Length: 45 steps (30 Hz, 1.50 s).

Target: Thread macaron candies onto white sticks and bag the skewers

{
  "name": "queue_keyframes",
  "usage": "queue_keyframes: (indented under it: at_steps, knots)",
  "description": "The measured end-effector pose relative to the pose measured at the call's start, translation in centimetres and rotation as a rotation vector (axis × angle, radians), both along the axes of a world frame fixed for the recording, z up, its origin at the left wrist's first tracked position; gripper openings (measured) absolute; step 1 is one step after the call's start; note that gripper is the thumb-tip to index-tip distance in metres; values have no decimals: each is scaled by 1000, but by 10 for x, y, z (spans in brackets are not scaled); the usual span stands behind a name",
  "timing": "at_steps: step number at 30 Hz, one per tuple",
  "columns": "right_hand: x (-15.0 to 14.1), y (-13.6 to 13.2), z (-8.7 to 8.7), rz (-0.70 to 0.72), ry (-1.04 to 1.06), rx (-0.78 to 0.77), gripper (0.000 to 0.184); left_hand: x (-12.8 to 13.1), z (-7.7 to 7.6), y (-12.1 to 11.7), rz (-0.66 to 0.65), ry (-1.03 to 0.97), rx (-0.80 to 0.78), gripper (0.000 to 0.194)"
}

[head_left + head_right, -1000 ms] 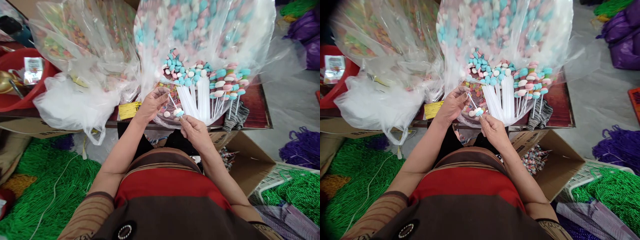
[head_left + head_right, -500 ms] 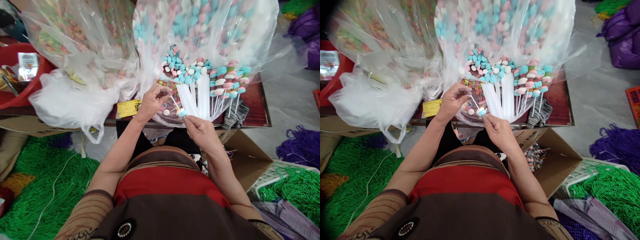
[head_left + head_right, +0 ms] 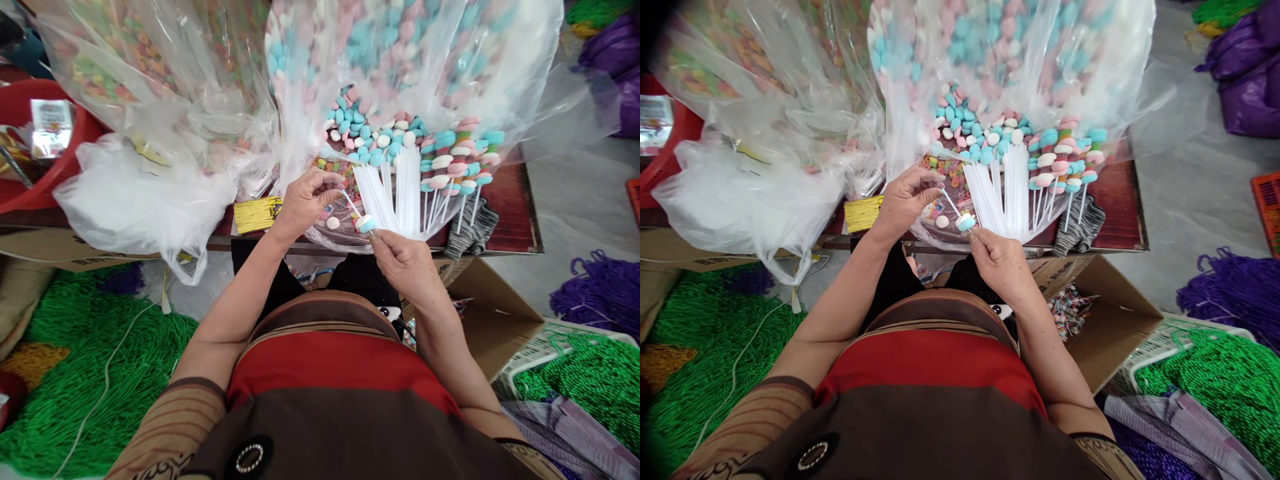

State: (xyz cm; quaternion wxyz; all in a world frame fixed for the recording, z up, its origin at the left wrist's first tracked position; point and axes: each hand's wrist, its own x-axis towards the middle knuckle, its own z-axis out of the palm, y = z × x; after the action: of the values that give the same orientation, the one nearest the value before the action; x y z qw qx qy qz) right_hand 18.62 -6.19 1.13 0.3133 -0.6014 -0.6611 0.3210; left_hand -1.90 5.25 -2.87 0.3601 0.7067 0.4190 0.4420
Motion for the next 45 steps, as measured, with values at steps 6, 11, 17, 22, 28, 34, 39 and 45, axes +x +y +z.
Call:
queue_keyframes:
  at_steps: [6,11,17,22,28,34,39,45]
  knots:
    - [1,2,-1,40,31,-19,34,-5,0,3,-59,70,64,40]
    - [0,2,-4,14,22,-38,34,-3,2,4,-111,188,185,30]
    - [-13,-1,-11,-62,172,-30,38,9,-2,-7,-33,121,153,29]
    - [-15,0,-19,-64,327,-70,45,23,3,-16,10,-285,-210,30]
    - [-19,1,-30,-143,541,-125,47,43,8,-36,-162,-507,-614,43]
    - [-21,3,-36,-206,847,-234,49,42,4,-36,-189,-301,-504,46]
    - [-12,7,-24,-277,966,-175,47,32,-3,14,102,306,-136,26]
    - [-9,6,-24,-296,991,-171,45,45,-10,46,124,759,-2,27]
